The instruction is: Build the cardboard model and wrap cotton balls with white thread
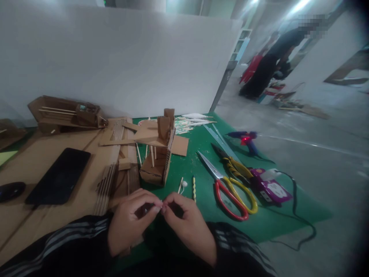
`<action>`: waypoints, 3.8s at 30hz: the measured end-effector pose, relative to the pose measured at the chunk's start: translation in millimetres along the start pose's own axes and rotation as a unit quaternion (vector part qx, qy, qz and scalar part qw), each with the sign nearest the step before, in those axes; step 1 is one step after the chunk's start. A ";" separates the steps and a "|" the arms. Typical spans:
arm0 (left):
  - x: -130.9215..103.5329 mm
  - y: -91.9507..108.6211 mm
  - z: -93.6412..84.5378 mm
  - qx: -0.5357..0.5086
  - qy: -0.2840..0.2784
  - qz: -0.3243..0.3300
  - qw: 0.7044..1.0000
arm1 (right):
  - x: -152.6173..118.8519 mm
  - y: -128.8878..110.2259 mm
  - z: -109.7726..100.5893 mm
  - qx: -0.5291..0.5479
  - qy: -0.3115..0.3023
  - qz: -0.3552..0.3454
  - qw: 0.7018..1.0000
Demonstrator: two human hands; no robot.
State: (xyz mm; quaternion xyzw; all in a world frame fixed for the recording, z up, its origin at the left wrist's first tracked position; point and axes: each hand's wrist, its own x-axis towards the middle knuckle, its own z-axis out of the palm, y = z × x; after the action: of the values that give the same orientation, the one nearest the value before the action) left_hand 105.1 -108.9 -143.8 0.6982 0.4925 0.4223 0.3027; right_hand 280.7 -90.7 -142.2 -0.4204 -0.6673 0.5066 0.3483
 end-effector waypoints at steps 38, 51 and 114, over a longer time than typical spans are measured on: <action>3.4 -5.2 -8.4 0.072 -0.039 0.000 0.997 | -3.2 2.9 3.6 -0.177 0.041 -0.084 0.980; -0.7 -3.1 -6.3 0.116 -0.064 -0.062 0.989 | -1.5 9.0 4.6 -0.209 0.057 -0.129 0.968; 4.9 0.6 -1.9 -0.129 -0.066 -0.266 0.953 | 1.9 5.3 5.1 -0.141 0.100 -0.135 0.976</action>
State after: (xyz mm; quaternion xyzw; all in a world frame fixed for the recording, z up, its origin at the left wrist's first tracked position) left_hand 104.4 -104.4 -141.0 0.5232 0.5805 0.3399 0.5232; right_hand 276.5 -90.3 -148.5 -0.4195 -0.7444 0.3114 0.4159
